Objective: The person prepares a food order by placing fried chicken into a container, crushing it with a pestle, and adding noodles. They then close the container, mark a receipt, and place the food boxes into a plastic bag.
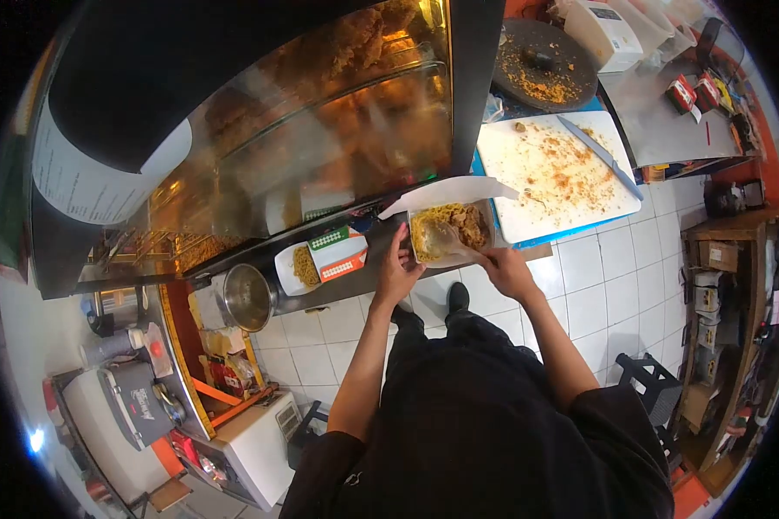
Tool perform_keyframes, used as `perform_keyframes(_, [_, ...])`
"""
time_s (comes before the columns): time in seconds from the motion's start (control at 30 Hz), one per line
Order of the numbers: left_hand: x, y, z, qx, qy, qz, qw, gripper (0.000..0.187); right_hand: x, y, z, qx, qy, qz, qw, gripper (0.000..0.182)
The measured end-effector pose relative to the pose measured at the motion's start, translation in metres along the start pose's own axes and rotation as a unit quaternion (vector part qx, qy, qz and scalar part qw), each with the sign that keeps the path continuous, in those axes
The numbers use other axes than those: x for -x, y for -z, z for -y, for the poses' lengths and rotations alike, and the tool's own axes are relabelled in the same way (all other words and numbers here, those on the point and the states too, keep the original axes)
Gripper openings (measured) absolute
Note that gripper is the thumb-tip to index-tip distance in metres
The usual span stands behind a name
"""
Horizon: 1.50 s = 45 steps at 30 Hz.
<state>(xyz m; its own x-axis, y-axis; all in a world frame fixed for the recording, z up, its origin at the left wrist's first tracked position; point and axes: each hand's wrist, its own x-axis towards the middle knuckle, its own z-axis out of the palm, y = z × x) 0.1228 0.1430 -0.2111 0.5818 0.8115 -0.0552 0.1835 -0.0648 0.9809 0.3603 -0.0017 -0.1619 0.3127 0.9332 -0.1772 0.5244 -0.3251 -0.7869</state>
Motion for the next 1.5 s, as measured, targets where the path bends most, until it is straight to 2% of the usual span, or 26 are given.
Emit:
perform_keyframes(0.07, [0.001, 0.001, -0.021, -0.001, -0.008, 0.005, 1.000, 0.093, -0.004, 0.005, 0.022, 0.065, 0.032, 0.004, 0.997, 0.018])
perform_keyframes(0.17, [-0.001, 0.001, -0.037, -0.036, -0.080, 0.003, 0.996, 0.095, -0.003, 0.013, 0.040, 0.115, 0.039, 0.025, 0.992, 0.017])
perform_keyframes(0.27, [0.001, 0.004, -0.029, -0.044, -0.056, 0.006, 0.997, 0.094, -0.006, 0.015, 0.044, 0.106, 0.051, 0.024, 0.993, 0.023])
perform_keyframes(0.37, [0.001, 0.006, -0.022, -0.037, -0.060, 0.014, 0.997, 0.094, -0.017, 0.002, 0.007, 0.039, 0.086, 0.015, 0.995, 0.023])
perform_keyframes(0.47, [0.001, 0.010, 0.012, -0.088, -0.082, 0.011, 0.993, 0.094, -0.016, -0.002, 0.000, -0.051, -0.020, 0.085, 0.995, 0.027])
perform_keyframes(0.57, [0.001, 0.004, -0.049, 0.037, -0.008, 0.034, 0.999, 0.098, -0.008, -0.010, -0.004, -0.146, -0.087, 0.096, 0.981, 0.031])
perform_keyframes(0.67, [0.006, 0.007, -0.087, -0.080, 0.077, 0.046, 0.993, 0.103, -0.003, -0.010, -0.004, -0.262, -0.165, 0.121, 0.943, 0.029])
perform_keyframes(0.77, [0.009, 0.003, -0.064, -0.104, 0.018, -0.010, 0.994, 0.103, 0.003, -0.008, -0.004, -0.258, -0.149, 0.092, 0.950, 0.030])
perform_keyframes(0.97, [0.010, 0.003, -0.060, -0.193, -0.049, -0.055, 0.978, 0.099, 0.018, 0.006, -0.016, -0.343, -0.148, 0.114, 0.921, 0.027])
perform_keyframes(1.07, [0.007, 0.010, -0.048, -0.138, 0.067, -0.009, 0.988, 0.102, 0.023, 0.015, -0.010, -0.367, -0.122, 0.098, 0.917, 0.026])
perform_keyframes(1.1, [0.002, 0.003, -0.002, 0.048, 0.037, -0.019, 0.998, 0.101, 0.025, 0.016, -0.010, -0.367, -0.125, 0.094, 0.917, 0.026])
perform_keyframes(1.2, [0.004, -0.004, 0.010, 0.036, -0.057, -0.048, 0.997, 0.098, 0.028, 0.024, -0.006, -0.368, -0.122, 0.088, 0.918, 0.027])
perform_keyframes(1.23, [0.007, -0.009, -0.010, 0.074, -0.061, -0.066, 0.993, 0.095, 0.030, 0.029, -0.001, -0.369, -0.115, 0.091, 0.918, 0.027])
perform_keyframes(1.33, [0.007, 0.000, -0.023, 0.078, -0.040, -0.032, 0.996, 0.089, 0.030, 0.037, 0.006, -0.351, -0.087, 0.082, 0.929, 0.029])
perform_keyframes(1.37, [0.008, 0.006, -0.036, -0.090, -0.164, -0.060, 0.980, 0.081, 0.030, 0.041, 0.011, -0.339, -0.088, 0.075, 0.934, 0.030])
perform_keyframes(1.47, [0.009, 0.000, -0.011, 0.032, -0.042, -0.057, 0.997, 0.076, 0.031, 0.050, 0.023, -0.331, -0.084, 0.061, 0.938, 0.027])
perform_keyframes(1.5, [0.012, 0.000, -0.006, 0.039, -0.047, -0.067, 0.996, 0.077, 0.032, 0.054, 0.029, -0.329, -0.085, 0.059, 0.939, 0.027])
